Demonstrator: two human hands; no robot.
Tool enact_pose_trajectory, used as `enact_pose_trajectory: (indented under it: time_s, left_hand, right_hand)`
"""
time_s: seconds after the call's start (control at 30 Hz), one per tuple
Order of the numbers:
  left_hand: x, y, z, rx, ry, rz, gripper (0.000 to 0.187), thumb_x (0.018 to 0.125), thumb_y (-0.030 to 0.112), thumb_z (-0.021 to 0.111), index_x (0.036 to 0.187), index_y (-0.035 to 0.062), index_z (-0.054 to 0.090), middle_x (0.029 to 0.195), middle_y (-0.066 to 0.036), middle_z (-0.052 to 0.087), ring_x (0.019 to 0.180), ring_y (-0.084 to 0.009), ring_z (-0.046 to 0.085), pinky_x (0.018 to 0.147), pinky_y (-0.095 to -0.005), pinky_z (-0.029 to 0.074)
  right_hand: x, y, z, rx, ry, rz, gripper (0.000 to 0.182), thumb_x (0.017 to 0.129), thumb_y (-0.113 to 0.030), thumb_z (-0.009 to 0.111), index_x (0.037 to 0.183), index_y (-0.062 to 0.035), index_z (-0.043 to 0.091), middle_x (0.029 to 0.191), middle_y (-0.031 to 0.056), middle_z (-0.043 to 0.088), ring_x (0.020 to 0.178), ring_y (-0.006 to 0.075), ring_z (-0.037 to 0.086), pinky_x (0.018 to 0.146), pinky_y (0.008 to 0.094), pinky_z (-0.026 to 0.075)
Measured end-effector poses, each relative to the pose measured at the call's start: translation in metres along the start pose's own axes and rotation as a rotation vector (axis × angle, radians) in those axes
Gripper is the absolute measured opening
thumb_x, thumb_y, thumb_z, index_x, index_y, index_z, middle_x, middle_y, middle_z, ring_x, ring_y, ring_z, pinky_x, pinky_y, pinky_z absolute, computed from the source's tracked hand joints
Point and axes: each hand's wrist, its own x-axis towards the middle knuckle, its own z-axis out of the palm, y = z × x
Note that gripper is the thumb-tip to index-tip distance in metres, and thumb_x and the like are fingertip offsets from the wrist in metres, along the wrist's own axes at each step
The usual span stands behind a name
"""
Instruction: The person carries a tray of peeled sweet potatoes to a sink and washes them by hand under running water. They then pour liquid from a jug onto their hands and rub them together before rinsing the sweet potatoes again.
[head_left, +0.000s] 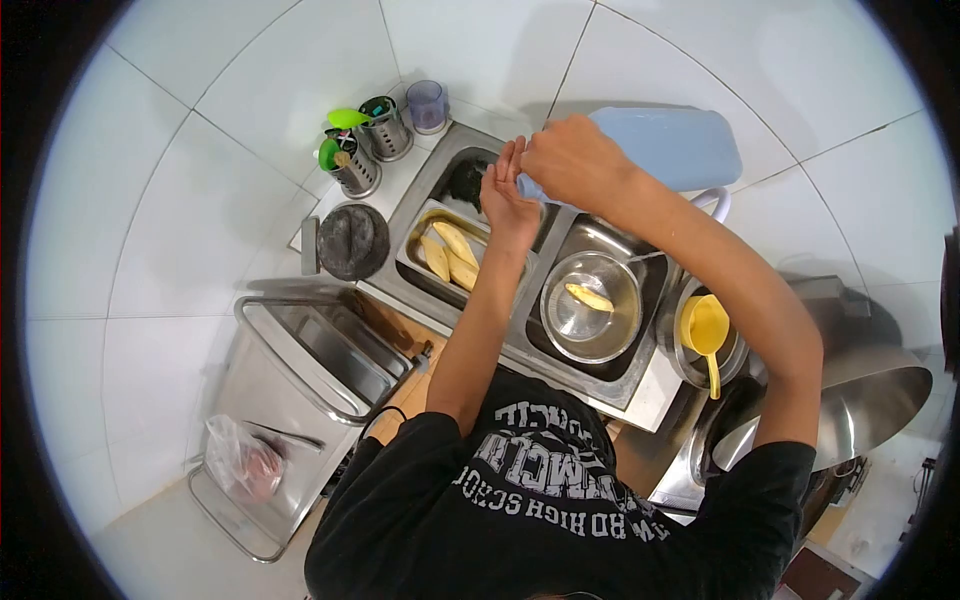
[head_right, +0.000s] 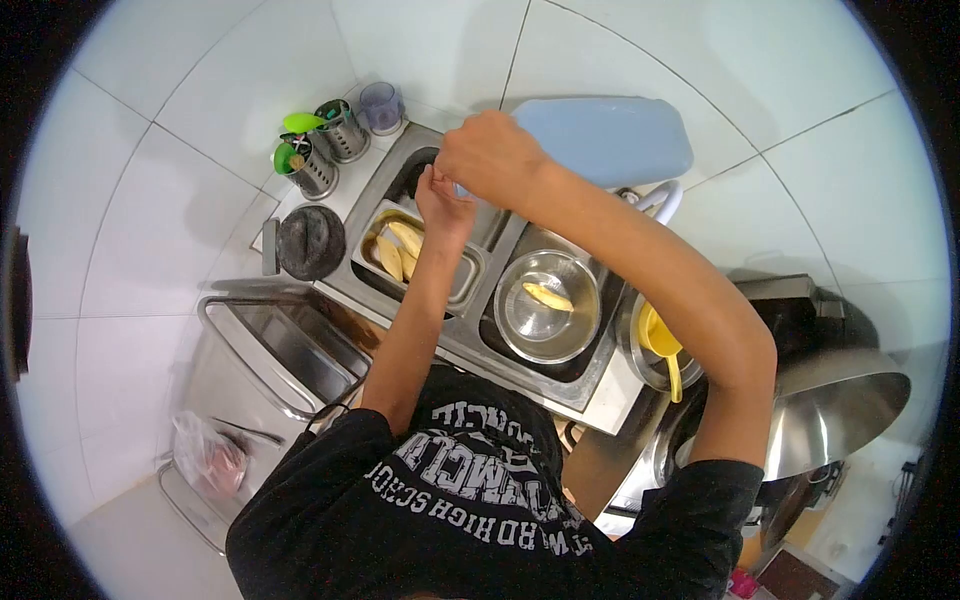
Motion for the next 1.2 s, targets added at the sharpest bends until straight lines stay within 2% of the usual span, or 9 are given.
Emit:
enact_pose_trajectory:
  time_s: [0.03, 0.2, 0.33, 0.47, 0.53, 0.57, 0.63, 0.9, 1.2]
  left_hand:
    - [0.006, -0.002, -0.009, -0.002, -0.064, 0.001, 0.049, 0.097, 0.03, 0.021, 0.128, 0.002, 0.046, 0.136, -0.01, 0.048, 0.127, -0.0249, 0.042, 0.109, -0.0419, 0.03]
    - [0.005, 0.0, 0.003, 0.05, -0.027, -0.016, 0.048, 0.097, 0.03, 0.022, 0.129, 0.003, 0.045, 0.136, -0.008, 0.048, 0.128, -0.0239, 0.041, 0.109, -0.0425, 0.028]
    - [0.005, 0.003, 0.011, 0.069, -0.028, -0.034, 0.048, 0.097, 0.031, 0.023, 0.129, 0.0031, 0.045, 0.135, -0.008, 0.049, 0.128, -0.0235, 0.04, 0.109, -0.0423, 0.028]
    - [0.022, 0.0, -0.007, 0.063, -0.045, -0.064, 0.048, 0.097, 0.031, 0.023, 0.128, 0.0033, 0.046, 0.135, -0.008, 0.049, 0.128, -0.0231, 0.041, 0.109, -0.042, 0.028]
    - [0.055, -0.007, -0.053, -0.437, -0.765, -0.299, 0.048, 0.097, 0.032, 0.022, 0.128, 0.0035, 0.046, 0.135, -0.008, 0.05, 0.128, -0.0223, 0.041, 0.109, -0.0416, 0.028]
    - [0.047, -0.005, -0.038, -0.438, -0.765, -0.303, 0.048, 0.097, 0.032, 0.022, 0.128, 0.0035, 0.046, 0.135, -0.008, 0.05, 0.128, -0.0223, 0.041, 0.109, -0.0416, 0.028]
    - [0.017, 0.0, 0.01, 0.043, 0.006, -0.106, 0.048, 0.098, 0.032, 0.021, 0.128, 0.0037, 0.046, 0.134, -0.007, 0.05, 0.127, -0.0216, 0.041, 0.109, -0.0412, 0.029]
    - [0.02, -0.002, 0.007, 0.058, -0.02, -0.138, 0.049, 0.098, 0.034, 0.02, 0.128, 0.0064, 0.047, 0.135, -0.005, 0.05, 0.127, -0.0199, 0.041, 0.108, -0.04, 0.029]
    - [0.031, -0.006, -0.011, 0.056, -0.078, -0.199, 0.05, 0.098, 0.035, 0.019, 0.129, 0.0095, 0.048, 0.135, -0.002, 0.05, 0.127, -0.0187, 0.041, 0.106, -0.039, 0.029]
  right_hand:
    - [0.001, 0.001, 0.003, -0.031, 0.002, 0.004, 0.008, 0.067, -0.015, 0.067, 0.064, -0.0078, 0.065, 0.064, 0.0077, 0.064, 0.066, 0.0253, 0.065, 0.053, 0.0354, 0.049]
    - [0.004, 0.0, 0.002, -0.038, 0.021, 0.017, 0.007, 0.065, -0.013, 0.068, 0.065, -0.0068, 0.064, 0.064, 0.0085, 0.064, 0.066, 0.0256, 0.065, 0.054, 0.0354, 0.049]
    - [0.008, 0.002, 0.004, -0.08, -0.052, 0.039, 0.006, 0.066, -0.012, 0.067, 0.064, -0.0074, 0.064, 0.064, 0.0072, 0.064, 0.068, 0.0244, 0.065, 0.055, 0.0343, 0.049]
    - [0.009, 0.003, 0.007, -0.09, -0.06, 0.071, 0.006, 0.067, -0.012, 0.066, 0.063, -0.0087, 0.063, 0.066, 0.006, 0.064, 0.07, 0.0233, 0.065, 0.055, 0.0335, 0.049]
    - [0.009, 0.002, 0.003, -0.094, -0.073, 0.07, 0.006, 0.068, -0.011, 0.066, 0.063, -0.0084, 0.063, 0.066, 0.0062, 0.064, 0.07, 0.0233, 0.065, 0.055, 0.0337, 0.048]
    - [0.009, 0.002, 0.001, -0.096, -0.084, 0.062, 0.005, 0.068, -0.011, 0.065, 0.064, -0.0081, 0.063, 0.066, 0.0065, 0.064, 0.069, 0.0233, 0.065, 0.054, 0.0339, 0.048]
    - [0.01, 0.004, 0.009, -0.112, -0.08, 0.062, 0.005, 0.068, -0.011, 0.065, 0.064, -0.0078, 0.063, 0.066, 0.0066, 0.064, 0.068, 0.0233, 0.065, 0.054, 0.0339, 0.048]
    - [0.016, 0.002, 0.013, -0.104, -0.15, 0.094, 0.005, 0.069, -0.011, 0.064, 0.066, -0.0071, 0.064, 0.067, 0.0068, 0.065, 0.068, 0.023, 0.066, 0.055, 0.033, 0.049]
    - [0.019, -0.005, 0.007, -0.123, -0.111, 0.087, 0.006, 0.07, -0.012, 0.064, 0.066, -0.0074, 0.064, 0.069, 0.0059, 0.065, 0.069, 0.0219, 0.066, 0.056, 0.0326, 0.05]
